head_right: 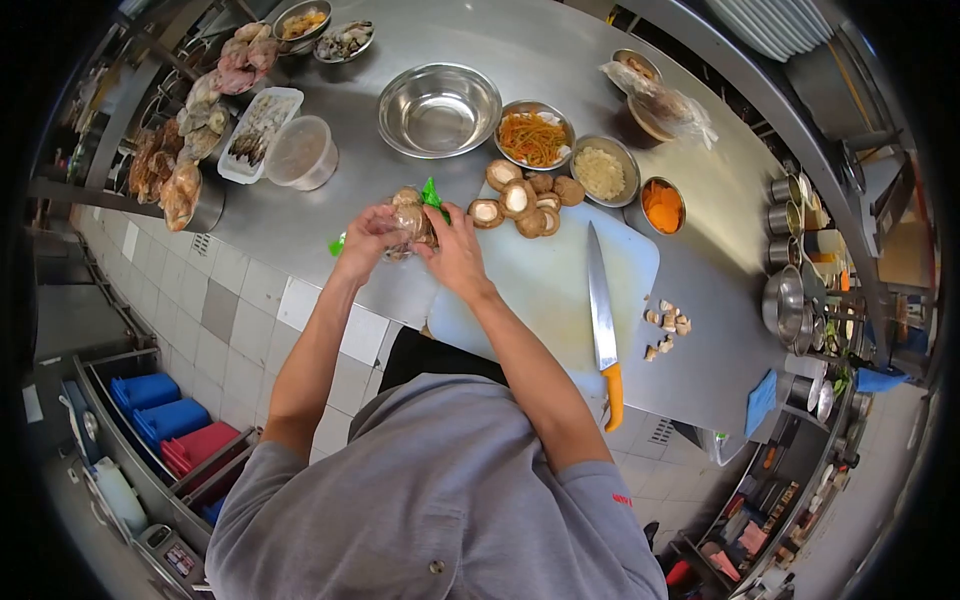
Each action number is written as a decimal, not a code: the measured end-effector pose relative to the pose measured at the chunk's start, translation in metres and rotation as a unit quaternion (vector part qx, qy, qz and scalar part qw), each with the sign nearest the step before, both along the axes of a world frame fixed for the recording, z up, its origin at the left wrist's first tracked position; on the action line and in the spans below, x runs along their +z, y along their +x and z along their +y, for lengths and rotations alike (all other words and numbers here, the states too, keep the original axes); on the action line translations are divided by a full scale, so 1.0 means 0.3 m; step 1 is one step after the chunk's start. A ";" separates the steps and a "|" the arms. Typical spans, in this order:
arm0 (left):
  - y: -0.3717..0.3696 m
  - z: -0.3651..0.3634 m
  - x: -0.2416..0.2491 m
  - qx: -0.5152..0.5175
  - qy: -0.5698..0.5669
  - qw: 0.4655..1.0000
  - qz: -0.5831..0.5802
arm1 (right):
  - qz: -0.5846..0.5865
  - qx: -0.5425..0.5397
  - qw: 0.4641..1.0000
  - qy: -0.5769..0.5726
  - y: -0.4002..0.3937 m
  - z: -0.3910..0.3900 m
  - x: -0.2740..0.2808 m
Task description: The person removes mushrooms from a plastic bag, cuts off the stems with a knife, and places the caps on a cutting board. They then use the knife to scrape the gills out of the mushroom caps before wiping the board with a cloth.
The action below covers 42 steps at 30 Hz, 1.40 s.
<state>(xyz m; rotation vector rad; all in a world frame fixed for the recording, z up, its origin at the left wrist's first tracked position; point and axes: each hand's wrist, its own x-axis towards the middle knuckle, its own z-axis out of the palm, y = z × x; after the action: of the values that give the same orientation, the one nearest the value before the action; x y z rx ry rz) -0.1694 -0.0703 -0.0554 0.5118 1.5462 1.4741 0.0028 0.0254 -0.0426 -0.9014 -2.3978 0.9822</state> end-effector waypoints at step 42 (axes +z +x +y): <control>0.397 -0.086 0.395 -0.093 0.164 0.924 0.334 | 0.231 0.047 0.851 -0.469 0.411 -0.046 0.317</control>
<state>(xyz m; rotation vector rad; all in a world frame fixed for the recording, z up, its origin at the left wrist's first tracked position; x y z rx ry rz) -0.0504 -0.0961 0.0632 1.4380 1.6863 1.4925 0.1262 0.0116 0.0526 -0.6868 -1.4939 2.1928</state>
